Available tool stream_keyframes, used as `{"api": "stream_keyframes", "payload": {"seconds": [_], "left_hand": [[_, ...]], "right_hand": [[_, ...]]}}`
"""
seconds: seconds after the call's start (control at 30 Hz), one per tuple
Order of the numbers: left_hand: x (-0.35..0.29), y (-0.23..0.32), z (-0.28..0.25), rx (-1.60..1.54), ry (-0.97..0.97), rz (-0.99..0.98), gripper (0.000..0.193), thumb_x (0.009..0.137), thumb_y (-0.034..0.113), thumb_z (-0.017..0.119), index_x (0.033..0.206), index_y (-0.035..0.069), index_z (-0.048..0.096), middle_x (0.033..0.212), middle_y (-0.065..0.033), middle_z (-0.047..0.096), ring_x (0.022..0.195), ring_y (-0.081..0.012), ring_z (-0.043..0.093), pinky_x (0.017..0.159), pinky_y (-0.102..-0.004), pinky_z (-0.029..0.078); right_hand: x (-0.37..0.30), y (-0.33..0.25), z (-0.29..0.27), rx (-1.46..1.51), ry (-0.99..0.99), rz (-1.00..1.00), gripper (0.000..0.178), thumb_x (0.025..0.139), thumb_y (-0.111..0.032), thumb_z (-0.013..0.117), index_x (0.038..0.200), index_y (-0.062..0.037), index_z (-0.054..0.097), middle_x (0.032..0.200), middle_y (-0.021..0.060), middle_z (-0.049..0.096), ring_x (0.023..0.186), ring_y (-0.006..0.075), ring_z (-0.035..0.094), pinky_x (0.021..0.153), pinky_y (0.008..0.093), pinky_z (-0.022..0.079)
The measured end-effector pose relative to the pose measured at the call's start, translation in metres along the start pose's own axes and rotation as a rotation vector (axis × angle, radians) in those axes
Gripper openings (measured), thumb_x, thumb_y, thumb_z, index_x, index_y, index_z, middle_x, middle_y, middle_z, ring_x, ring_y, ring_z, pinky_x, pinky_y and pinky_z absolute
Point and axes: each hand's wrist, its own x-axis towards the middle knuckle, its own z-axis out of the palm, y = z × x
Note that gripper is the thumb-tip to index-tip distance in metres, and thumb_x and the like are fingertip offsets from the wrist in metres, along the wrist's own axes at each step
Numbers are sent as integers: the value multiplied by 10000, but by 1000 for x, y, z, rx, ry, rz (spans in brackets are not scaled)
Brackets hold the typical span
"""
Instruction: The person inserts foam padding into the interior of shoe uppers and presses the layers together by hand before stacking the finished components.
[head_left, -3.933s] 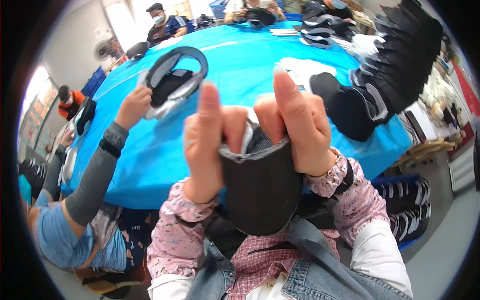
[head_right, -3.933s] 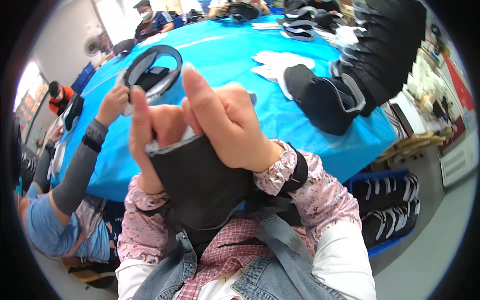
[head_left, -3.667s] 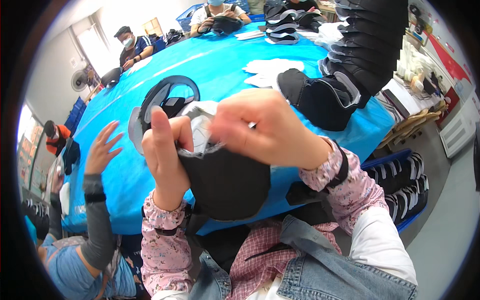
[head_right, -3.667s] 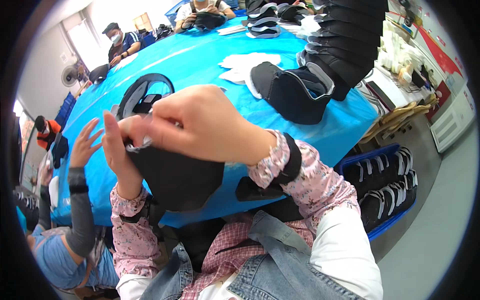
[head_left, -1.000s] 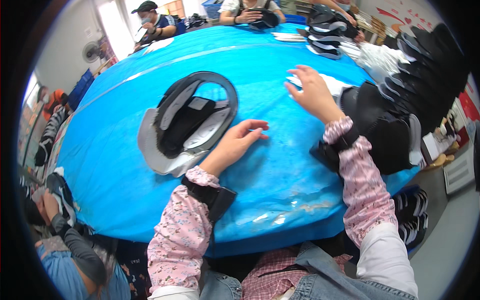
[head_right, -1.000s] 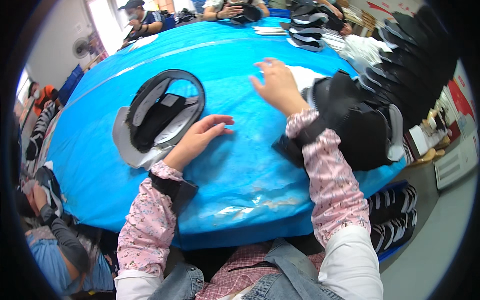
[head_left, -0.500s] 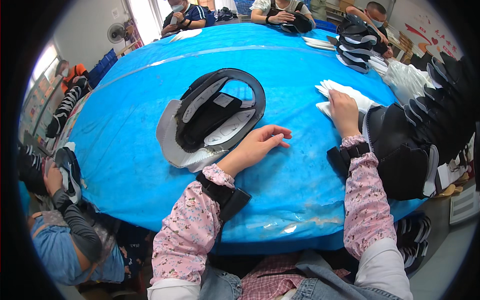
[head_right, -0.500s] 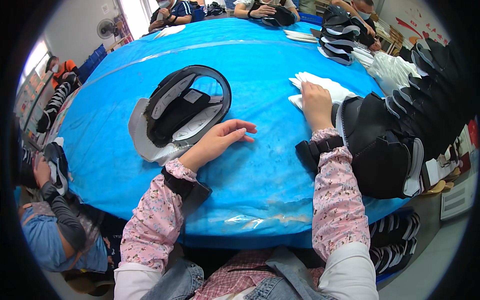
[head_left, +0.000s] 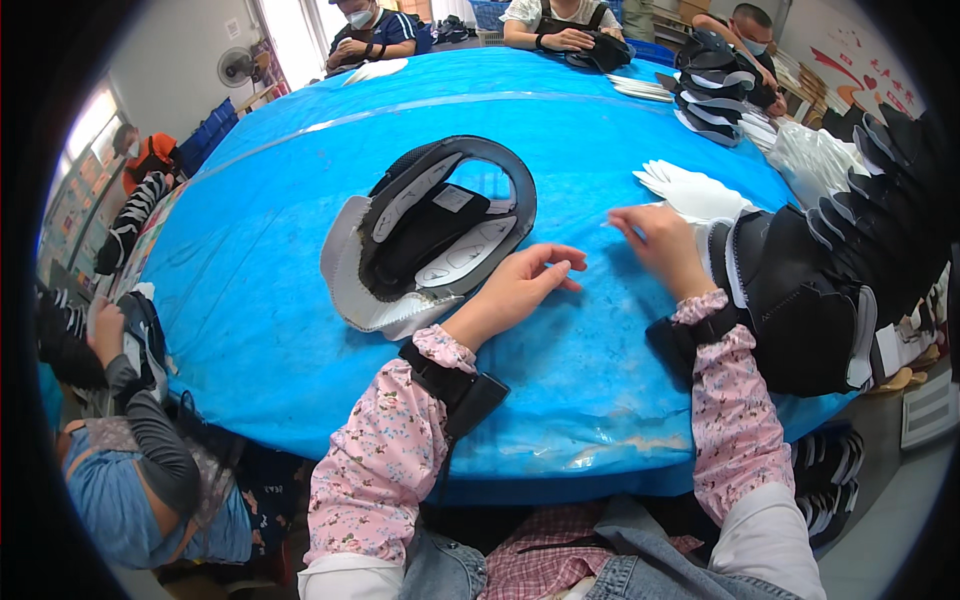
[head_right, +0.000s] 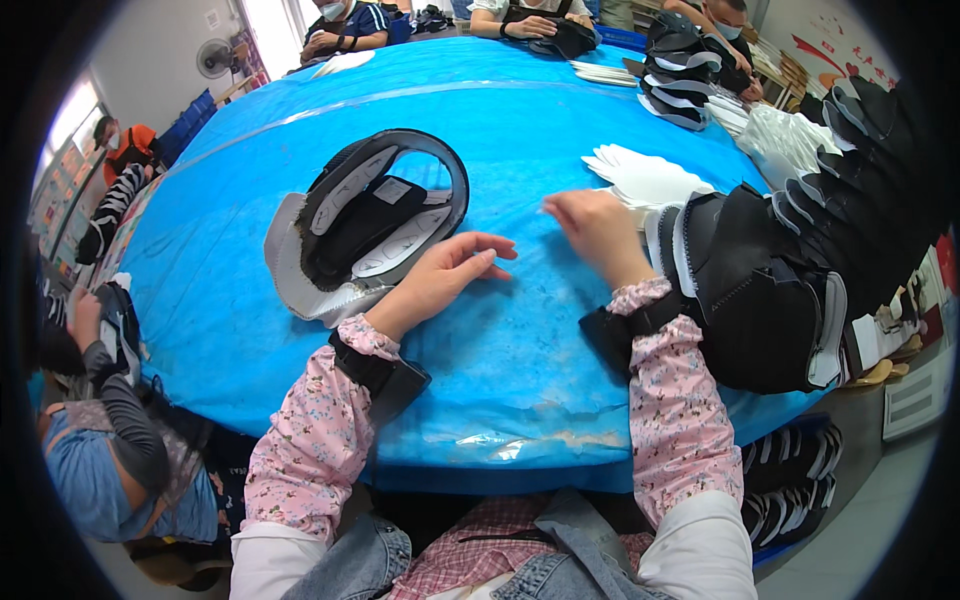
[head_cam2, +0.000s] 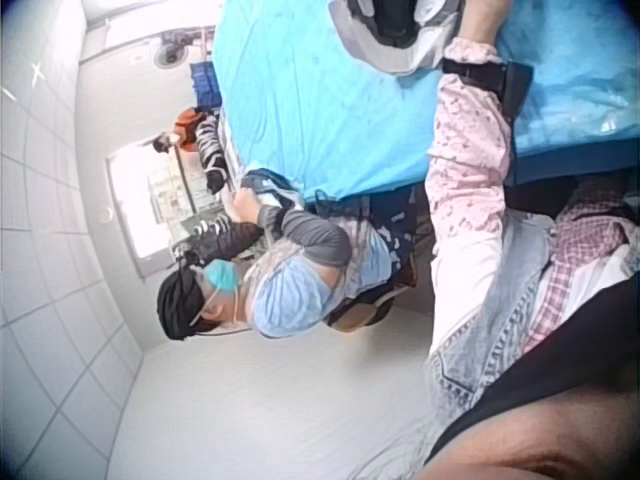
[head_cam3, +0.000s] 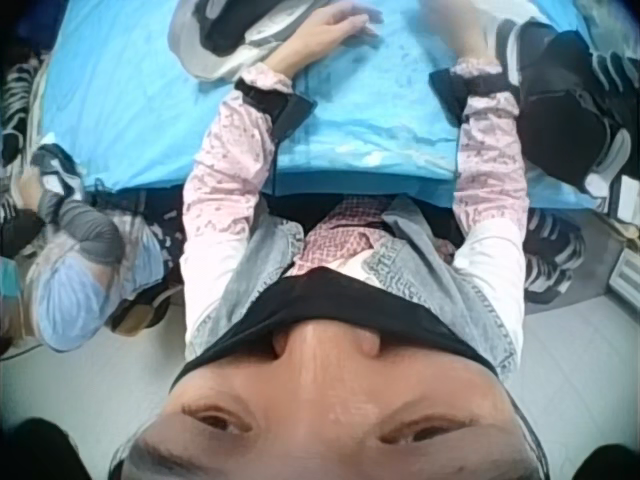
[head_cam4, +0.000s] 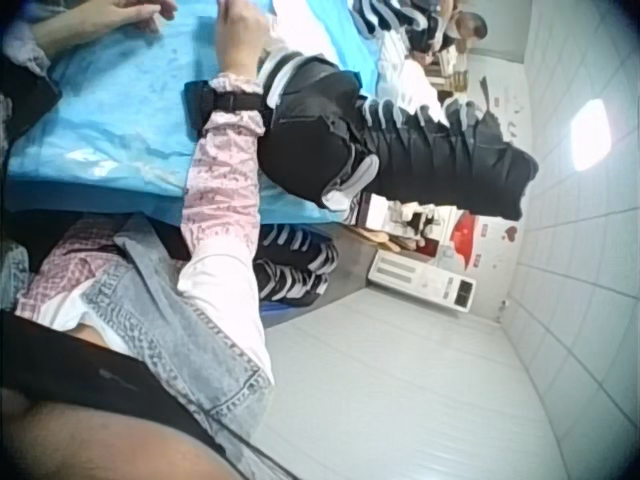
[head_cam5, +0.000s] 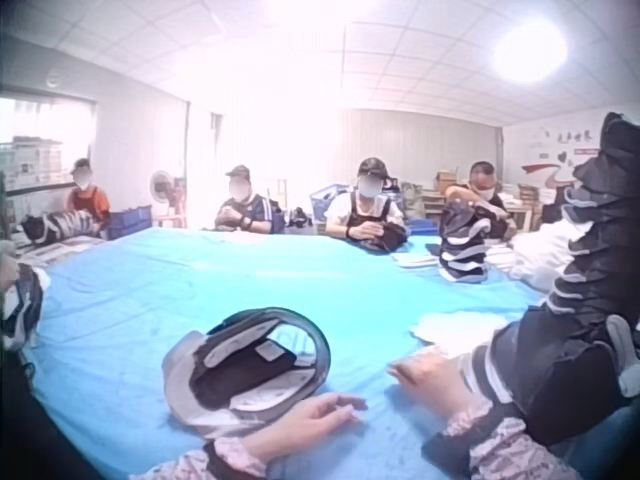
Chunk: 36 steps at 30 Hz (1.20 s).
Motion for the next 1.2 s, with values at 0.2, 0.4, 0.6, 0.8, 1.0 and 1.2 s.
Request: {"api": "stream_keyframes", "payload": {"seconds": [0.2, 0.4, 0.6, 0.8, 1.0, 1.2], "left_hand": [[-5, 23, 2, 452, 396, 289, 228, 888, 55, 507, 1111, 29, 552, 1020, -73, 608, 809, -120, 611, 711, -234, 473], [-12, 35, -10, 1186, 606, 440, 669, 722, 244, 720, 1292, 78, 411, 1249, -114, 454, 1218, -286, 379, 1029, -425, 255], [-20, 17, -25, 1508, 597, -58, 1002, 617, 333, 755, 1374, -2, 191, 1361, -198, 313, 1287, -341, 283, 1035, -520, 223], [-19, 24, -51, 1564, 666, -149, 499, 736, 189, 616, 1186, 8, 502, 1073, -187, 577, 1026, -328, 546, 868, -433, 430], [-15, 43, -32, 1177, 682, 523, 277, 818, 84, 565, 1090, 39, 587, 1000, -178, 619, 872, -349, 601, 735, -391, 480], [-14, 51, 1, 966, 342, 645, 328, 786, 28, 579, 1112, 64, 577, 987, -140, 634, 867, -320, 612, 731, -370, 498]], "right_hand": [[-13, -27, 23, 223, -142, -43, 194, 797, -179, 635, 940, -48, 634, 994, 113, 598, 942, 294, 558, 827, 378, 445], [-13, -23, 24, 286, -206, 13, 215, 818, -150, 616, 1006, -47, 617, 1046, 131, 575, 978, 297, 544, 853, 370, 434], [-16, -21, 20, 287, -224, 33, 206, 826, -135, 601, 1012, -47, 617, 1066, 124, 563, 993, 291, 535, 864, 366, 428], [-14, -21, 22, 292, -219, 25, 197, 828, -131, 598, 1004, -45, 622, 1067, 119, 561, 992, 290, 533, 863, 365, 429], [-13, -25, 21, 376, -146, 99, 445, 799, -142, 619, 1204, -25, 479, 1190, 188, 496, 1060, 341, 503, 916, 389, 407], [-12, -20, 22, 424, 127, 65, 589, 759, -111, 646, 1274, 7, 383, 1251, 227, 443, 1149, 392, 434, 967, 402, 360]]}}
